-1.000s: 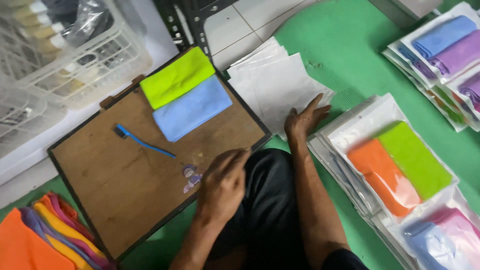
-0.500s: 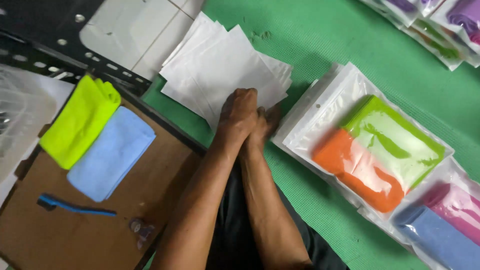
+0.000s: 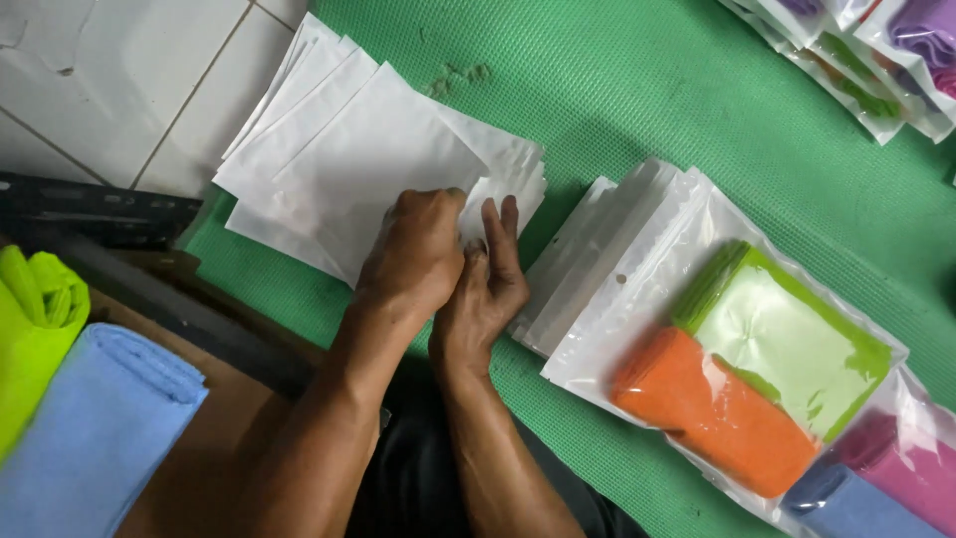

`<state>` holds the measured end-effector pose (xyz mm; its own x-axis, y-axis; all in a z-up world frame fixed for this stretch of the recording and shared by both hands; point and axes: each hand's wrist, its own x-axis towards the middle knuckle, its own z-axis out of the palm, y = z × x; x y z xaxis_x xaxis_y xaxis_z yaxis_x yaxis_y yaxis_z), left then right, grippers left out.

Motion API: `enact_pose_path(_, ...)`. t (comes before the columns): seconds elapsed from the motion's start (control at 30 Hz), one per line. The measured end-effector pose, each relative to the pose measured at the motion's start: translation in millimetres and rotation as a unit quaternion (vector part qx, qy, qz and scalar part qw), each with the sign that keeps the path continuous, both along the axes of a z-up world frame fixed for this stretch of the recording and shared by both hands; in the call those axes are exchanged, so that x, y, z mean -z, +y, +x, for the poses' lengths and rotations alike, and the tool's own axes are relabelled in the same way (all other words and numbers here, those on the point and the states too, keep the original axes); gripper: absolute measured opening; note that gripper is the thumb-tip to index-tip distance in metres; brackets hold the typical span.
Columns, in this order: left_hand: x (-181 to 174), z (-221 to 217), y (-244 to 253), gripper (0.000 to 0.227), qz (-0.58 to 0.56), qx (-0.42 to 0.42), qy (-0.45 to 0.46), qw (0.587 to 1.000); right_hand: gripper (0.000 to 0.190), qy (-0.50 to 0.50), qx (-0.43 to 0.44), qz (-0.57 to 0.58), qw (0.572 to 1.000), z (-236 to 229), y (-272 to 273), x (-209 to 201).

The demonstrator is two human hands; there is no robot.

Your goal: Folding microfiber cloths, brushing them for lint removal, and placing them into clear plastic packaging sleeves.

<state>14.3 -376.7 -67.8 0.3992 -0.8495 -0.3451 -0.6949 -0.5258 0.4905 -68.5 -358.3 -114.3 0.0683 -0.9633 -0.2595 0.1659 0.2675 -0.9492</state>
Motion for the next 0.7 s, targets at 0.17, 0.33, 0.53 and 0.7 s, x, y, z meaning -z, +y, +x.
enact_pose_path(0.17, -18, 7, 0, 0.006, -0.077, -0.116, 0.028, 0.99, 0.044, 0.053, -0.018, -0.058, 0.997, 2, -5, -25)
enact_pose_path(0.33, -33, 11, -2, 0.013, -0.098, -0.169, 0.06, 0.979, 0.041, -0.007, -0.049, -0.05, 0.998, -3, -6, -28)
enact_pose_path(0.53, -86, 4, 17, 0.02, -0.129, -0.243, 0.113, 0.955, 0.061, -0.045, -0.119, -0.174, 0.976, -14, -14, -48)
enact_pose_path(0.7, -174, -25, 84, 0.036, -0.246, -0.264, 0.025, 0.932, 0.049, -0.067, -0.289, -0.336, 0.894, -39, -8, -122)
